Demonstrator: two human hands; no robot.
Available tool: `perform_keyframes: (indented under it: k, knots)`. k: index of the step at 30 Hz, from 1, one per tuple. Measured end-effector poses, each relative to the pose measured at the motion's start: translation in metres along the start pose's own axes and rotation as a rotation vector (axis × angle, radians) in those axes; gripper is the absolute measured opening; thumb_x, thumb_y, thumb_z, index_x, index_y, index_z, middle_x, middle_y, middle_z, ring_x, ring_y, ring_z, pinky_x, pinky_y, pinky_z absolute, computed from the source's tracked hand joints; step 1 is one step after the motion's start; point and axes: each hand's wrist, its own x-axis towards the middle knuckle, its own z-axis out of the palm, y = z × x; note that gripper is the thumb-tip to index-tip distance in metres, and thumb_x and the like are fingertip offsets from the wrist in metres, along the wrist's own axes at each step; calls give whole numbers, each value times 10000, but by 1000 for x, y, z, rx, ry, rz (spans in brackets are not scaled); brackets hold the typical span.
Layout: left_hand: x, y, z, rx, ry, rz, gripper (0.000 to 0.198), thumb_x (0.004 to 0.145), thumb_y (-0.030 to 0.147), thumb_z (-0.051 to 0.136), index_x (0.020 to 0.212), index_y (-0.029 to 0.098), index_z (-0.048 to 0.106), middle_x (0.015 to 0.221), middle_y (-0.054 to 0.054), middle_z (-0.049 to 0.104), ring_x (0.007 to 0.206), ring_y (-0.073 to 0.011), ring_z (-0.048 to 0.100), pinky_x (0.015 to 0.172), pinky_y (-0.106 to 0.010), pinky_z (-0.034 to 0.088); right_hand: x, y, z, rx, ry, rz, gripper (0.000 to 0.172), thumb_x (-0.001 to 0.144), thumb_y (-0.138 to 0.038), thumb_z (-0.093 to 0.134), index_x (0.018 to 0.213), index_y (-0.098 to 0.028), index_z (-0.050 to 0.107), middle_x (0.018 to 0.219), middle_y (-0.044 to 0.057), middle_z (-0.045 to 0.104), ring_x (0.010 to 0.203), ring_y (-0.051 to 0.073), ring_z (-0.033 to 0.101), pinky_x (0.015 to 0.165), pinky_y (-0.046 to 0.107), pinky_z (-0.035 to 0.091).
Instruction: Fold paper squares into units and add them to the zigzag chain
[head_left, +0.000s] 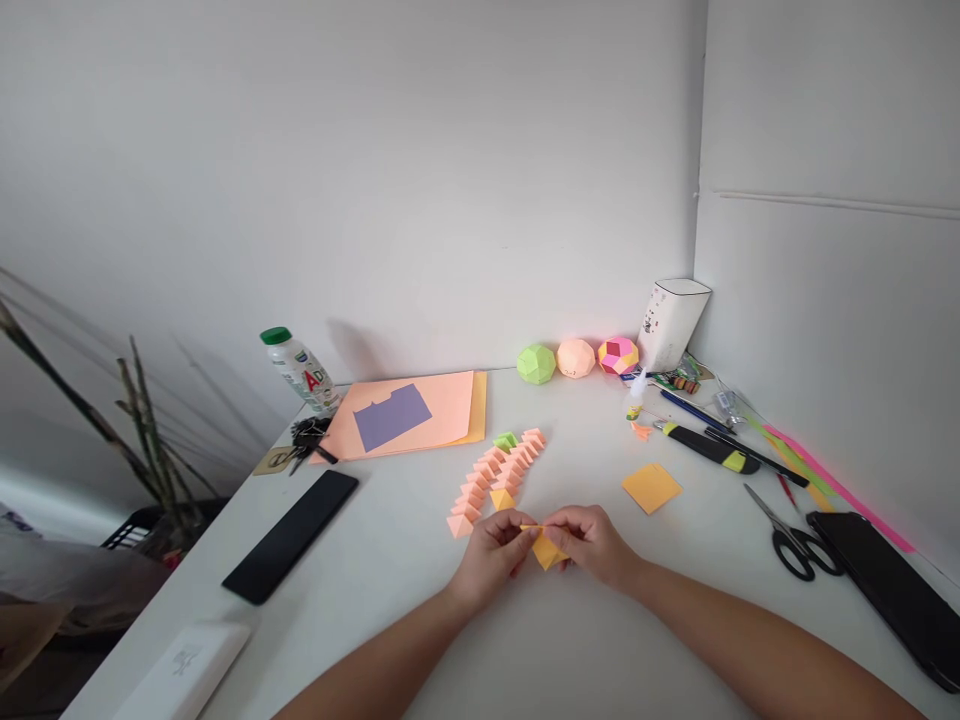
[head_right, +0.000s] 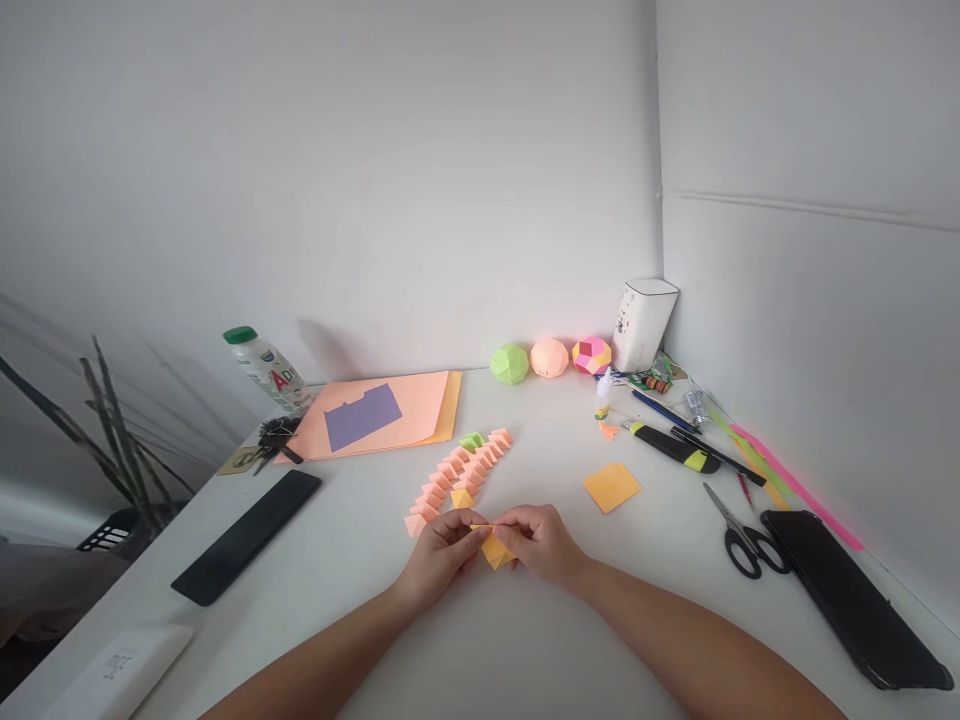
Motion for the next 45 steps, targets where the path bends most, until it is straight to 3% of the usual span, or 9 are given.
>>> perform_keyframes:
  k: [12,27,31,36,45]
  knots:
    - [-2,2,1,-33,18,-3,328,740,483,611,717,165,532,431,79,419,381,-62,346,402,-189,252,1,0,0,28,16,-19,253,808,-392,576,783,-158,669,636,8,584,572,142,562,487,256,512]
    - [-1,-1,-3,-219,64,57,185,825,340,522,748,189,449,483,76,457,410,-66,383,442,-195,306,1,1,-1,43,29,-24,264,818,-395,564,812,-152,666,670,9,572,579,135,548,487,249,507]
    - [-3,1,0,-123,-8,60,204,786,366,573,838,188,489,492,81,437,417,-71,381,435,-194,302,1,1,-1,18,5,-22,254,817,-385,566,806,-151,664,662,13,587,580,136,559,497,249,510]
    - [-5,3,5,9,-21,84,217,749,343,612,699,161,506,610,28,509,469,-61,384,438,-186,279,-1,1,0,-39,-25,8,253,799,-384,581,778,-146,665,647,14,589,600,146,570,542,272,525]
    - [-5,2,2,-73,62,38,209,763,325,562,665,184,442,434,82,408,387,-60,338,409,-184,260,1,-1,-1,-11,-9,0,234,819,-355,559,752,-149,646,632,8,579,555,129,542,506,245,492]
